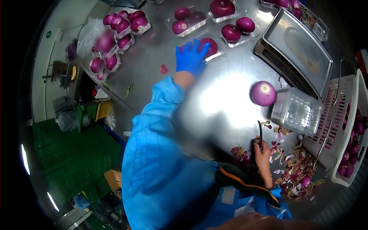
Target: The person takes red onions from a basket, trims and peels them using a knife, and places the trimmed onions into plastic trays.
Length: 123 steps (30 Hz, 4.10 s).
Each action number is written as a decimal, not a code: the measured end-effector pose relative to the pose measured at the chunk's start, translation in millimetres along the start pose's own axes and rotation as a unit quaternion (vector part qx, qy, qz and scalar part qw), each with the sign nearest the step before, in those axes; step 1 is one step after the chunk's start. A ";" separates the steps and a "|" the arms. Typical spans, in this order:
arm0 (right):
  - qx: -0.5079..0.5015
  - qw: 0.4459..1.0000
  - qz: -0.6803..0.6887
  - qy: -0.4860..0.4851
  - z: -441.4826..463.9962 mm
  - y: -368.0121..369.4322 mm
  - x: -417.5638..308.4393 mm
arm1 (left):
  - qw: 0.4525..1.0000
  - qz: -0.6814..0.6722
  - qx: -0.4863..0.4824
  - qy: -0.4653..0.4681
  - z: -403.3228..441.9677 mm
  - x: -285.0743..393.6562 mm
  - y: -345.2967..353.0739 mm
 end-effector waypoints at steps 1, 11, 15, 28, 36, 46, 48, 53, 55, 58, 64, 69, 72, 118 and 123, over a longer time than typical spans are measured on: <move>-0.015 1.000 0.003 0.012 0.3 0.3 0.4 | 1.000 0.008 0.003 -0.007 11.8 -9.0 3.3; 0.032 0.999 0.026 0.027 6.8 6.8 5.1 | 0.993 0.104 0.029 -0.048 127.2 -115.7 51.7; 0.019 0.996 0.065 0.052 12.1 0.1 -7.8 | 0.977 0.116 0.033 -0.175 172.8 -129.5 44.9; 0.033 0.983 0.171 0.058 -13.6 -16.0 -1.8 | 0.784 -0.529 -0.031 0.323 25.5 265.1 -45.1; 0.147 0.967 0.204 0.035 -55.9 -21.3 44.3 | 0.866 -0.176 -0.325 0.337 -9.3 355.4 -4.5; 0.194 0.955 0.219 0.048 -95.1 -50.4 79.9 | 0.912 -0.180 -0.301 0.214 -1.0 359.1 -74.1; 0.167 0.959 0.220 0.068 -100.4 -53.5 89.1 | 0.924 -0.154 -0.275 0.216 -4.5 357.2 -81.9; 0.207 0.959 0.181 0.072 -106.7 -56.0 116.2 | 0.898 -0.131 -0.218 0.358 -44.3 363.8 -133.5; 0.187 0.956 0.193 0.116 -109.7 -59.4 123.9 | 0.868 -0.090 -0.370 0.319 -88.0 382.5 -140.6; 0.189 0.957 0.187 0.113 -112.6 -61.9 136.1 | 0.836 -0.149 -0.380 0.366 -141.3 387.2 -101.5; 0.217 0.963 0.145 0.067 -108.2 -64.0 162.2 | 0.767 -0.431 -0.235 0.413 -140.5 387.5 -98.8; 0.206 0.957 0.195 0.068 -105.1 -67.3 160.4 | 0.844 -0.475 -0.092 0.231 -69.4 300.4 -106.5; 0.210 0.961 0.159 0.085 -95.5 -58.3 168.5 | 0.891 -0.430 0.070 0.127 -15.3 208.7 -91.9; 0.260 0.948 0.023 0.181 -80.3 -64.7 82.9 | 0.923 -0.373 0.088 -0.025 228.7 44.8 -15.7; 0.242 0.960 0.033 0.138 -89.3 -63.3 110.1 | 0.852 -0.464 0.117 0.212 193.0 211.3 -113.7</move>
Point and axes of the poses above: each hand's wrist, its own z-axis towards the middle knuckle, its own y-axis out of the palm, x = y × z, the point moved 3 cm from there along z, towards the middle knuckle, and after that the axes turned 15 degrees about -z, right-handed, at the moved point
